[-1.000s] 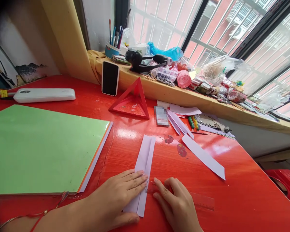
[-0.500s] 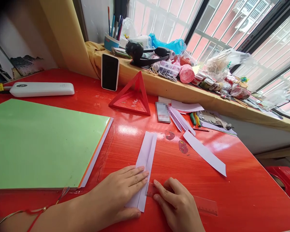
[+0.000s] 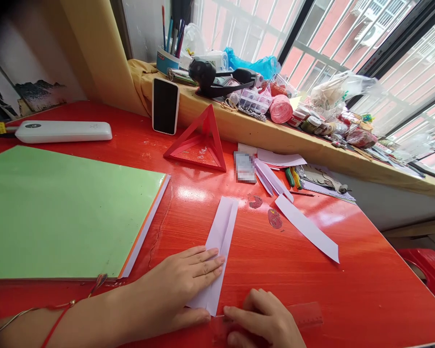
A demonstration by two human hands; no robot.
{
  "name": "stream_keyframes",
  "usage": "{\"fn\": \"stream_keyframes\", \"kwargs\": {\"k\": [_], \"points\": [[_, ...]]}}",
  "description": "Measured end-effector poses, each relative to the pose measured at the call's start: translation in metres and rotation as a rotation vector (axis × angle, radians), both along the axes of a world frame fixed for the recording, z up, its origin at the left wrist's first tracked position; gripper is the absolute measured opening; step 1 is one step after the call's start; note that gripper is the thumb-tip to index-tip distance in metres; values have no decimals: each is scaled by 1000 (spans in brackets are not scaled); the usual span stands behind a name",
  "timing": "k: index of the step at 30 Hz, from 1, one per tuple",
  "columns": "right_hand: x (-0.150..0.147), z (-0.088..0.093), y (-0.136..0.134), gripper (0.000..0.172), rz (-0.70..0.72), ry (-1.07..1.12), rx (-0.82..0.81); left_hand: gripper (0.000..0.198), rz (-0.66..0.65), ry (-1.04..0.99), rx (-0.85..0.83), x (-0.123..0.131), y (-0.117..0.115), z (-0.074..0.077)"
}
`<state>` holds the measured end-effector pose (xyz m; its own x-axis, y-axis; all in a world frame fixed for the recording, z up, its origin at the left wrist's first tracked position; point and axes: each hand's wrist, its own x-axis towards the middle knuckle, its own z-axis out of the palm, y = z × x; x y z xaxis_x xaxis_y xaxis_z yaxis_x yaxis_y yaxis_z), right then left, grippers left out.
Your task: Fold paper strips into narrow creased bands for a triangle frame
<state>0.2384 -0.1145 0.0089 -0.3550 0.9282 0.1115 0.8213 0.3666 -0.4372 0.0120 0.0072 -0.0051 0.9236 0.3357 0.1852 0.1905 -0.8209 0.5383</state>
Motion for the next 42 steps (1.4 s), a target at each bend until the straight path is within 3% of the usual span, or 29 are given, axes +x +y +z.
{"fn": "stream_keyframes", "kwargs": {"k": [2, 5, 7, 11, 13, 18, 24, 30, 42], "points": [[2, 2, -1, 23, -126, 72, -24, 61, -40, -36, -16, -1, 1, -2], [1, 1, -1, 23, -286, 78, 83, 62, -69, -101, -6, -1, 3, -3], [-1, -3, 0, 22, -305, 18, 158, 58, -81, -141, 23, 0, 2, -3], [-10, -10, 7, 22, -279, -36, 243, 20, -115, -116, 148, 3, -1, 0], [-13, -8, 12, 24, -284, -44, 281, 11, -104, -56, 196, 4, -2, 2], [-13, 0, 24, 25, -290, -90, 340, 17, -101, 2, 217, 4, -2, 8], [-1, -2, 42, 28, -304, -94, 293, 19, -103, 18, 242, 4, -1, 11], [14, -2, 61, 36, -326, -23, 117, 19, -114, 7, 251, 4, -1, 9], [41, -7, 104, 43, -450, -21, 132, 22, -108, -43, 254, 4, -1, 1]]}}
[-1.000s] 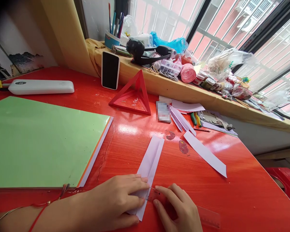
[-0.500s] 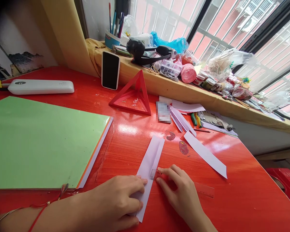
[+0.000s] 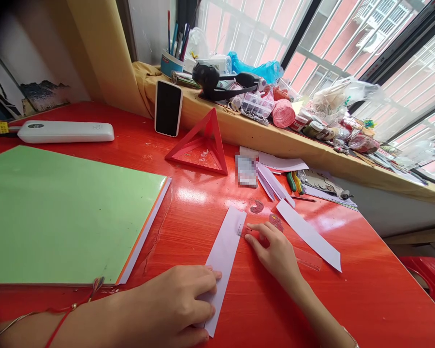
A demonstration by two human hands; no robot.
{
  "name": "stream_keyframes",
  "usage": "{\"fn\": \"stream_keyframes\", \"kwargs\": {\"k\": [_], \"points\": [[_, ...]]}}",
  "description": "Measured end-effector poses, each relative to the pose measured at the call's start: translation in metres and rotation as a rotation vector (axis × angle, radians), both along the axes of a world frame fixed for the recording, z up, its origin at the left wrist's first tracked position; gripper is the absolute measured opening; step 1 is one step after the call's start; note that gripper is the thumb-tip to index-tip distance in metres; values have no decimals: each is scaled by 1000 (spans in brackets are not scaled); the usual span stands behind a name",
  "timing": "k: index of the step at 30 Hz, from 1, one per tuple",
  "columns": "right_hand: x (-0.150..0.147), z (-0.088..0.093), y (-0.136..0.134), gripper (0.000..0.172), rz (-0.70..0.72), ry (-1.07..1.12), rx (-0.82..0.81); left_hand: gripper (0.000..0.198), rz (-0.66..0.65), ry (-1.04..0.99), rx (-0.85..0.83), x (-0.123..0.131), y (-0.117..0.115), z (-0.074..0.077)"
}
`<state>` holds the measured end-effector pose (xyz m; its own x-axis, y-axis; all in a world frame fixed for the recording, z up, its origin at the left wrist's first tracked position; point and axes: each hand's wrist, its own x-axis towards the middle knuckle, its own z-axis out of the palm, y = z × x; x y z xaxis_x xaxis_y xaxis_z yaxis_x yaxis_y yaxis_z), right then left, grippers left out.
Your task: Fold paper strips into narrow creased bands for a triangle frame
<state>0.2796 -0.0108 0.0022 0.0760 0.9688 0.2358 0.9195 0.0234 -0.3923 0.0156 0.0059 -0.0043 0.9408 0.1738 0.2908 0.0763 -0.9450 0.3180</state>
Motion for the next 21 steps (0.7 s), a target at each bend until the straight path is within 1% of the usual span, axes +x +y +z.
{"fn": "stream_keyframes", "kwargs": {"k": [8, 10, 14, 17, 19, 21], "points": [[8, 3, 24, 59, -101, -26, 41, 22, -6, -27, -12, -1, 0, -1], [9, 3, 28, 61, -131, -32, 50, 22, -7, -29, -6, -1, 0, 0], [11, 2, 33, 57, -162, -38, 60, 23, 6, -29, 14, -1, -1, 1], [15, 2, 34, 56, -190, -53, 112, 21, 2, 8, 29, -2, -2, 6], [16, 4, 34, 56, -208, -71, 168, 18, -29, 13, 33, -4, -3, 11], [17, 4, 33, 54, -193, -96, 211, 11, -80, -12, 53, -5, -6, 15]]}}
